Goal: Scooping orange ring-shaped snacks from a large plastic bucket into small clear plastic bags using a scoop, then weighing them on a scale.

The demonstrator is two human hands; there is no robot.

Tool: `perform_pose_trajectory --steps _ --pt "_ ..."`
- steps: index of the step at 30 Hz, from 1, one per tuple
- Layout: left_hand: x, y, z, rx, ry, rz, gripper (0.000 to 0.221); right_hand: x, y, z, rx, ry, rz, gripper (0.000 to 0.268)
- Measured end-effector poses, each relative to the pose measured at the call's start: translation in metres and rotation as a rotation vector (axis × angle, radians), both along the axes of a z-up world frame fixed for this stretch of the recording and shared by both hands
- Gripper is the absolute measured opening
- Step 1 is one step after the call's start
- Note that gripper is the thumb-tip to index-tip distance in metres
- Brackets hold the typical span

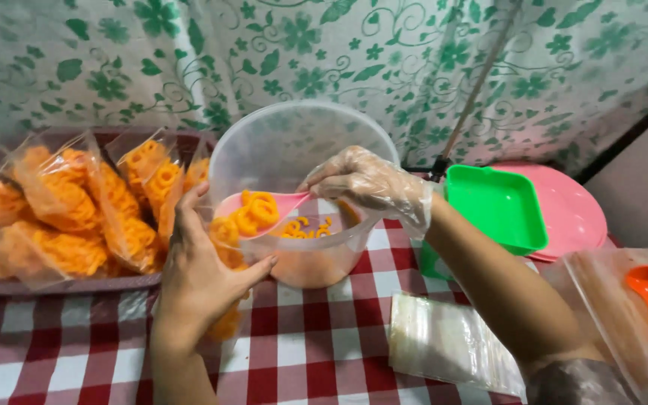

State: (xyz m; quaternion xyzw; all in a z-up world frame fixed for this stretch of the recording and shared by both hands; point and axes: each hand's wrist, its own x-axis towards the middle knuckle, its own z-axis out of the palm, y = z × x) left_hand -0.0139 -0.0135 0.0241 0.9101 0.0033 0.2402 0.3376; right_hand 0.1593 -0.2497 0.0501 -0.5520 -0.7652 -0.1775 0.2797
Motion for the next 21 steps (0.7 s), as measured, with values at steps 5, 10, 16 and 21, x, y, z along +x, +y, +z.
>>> perform_pose_trajectory --steps 5,10,16,21 --pt "0.005 -0.002 0.016 0.078 0.082 0.051 0.121 0.003 -0.003 -0.004 -0.336 0.63 -0.404 0.026" --pt "0.02 -0.006 0.042 0.168 0.161 0.026 0.119 -0.002 -0.011 0.016 -0.298 0.833 -0.528 0.037" --pt "0.035 -0.015 0.063 0.226 0.31 0.027 0.123 0.007 -0.021 0.018 -0.273 1.01 -0.574 0.039" --pt "0.045 -0.021 0.067 0.214 0.401 0.049 0.123 0.043 -0.031 -0.018 -0.135 0.637 -0.279 0.05"
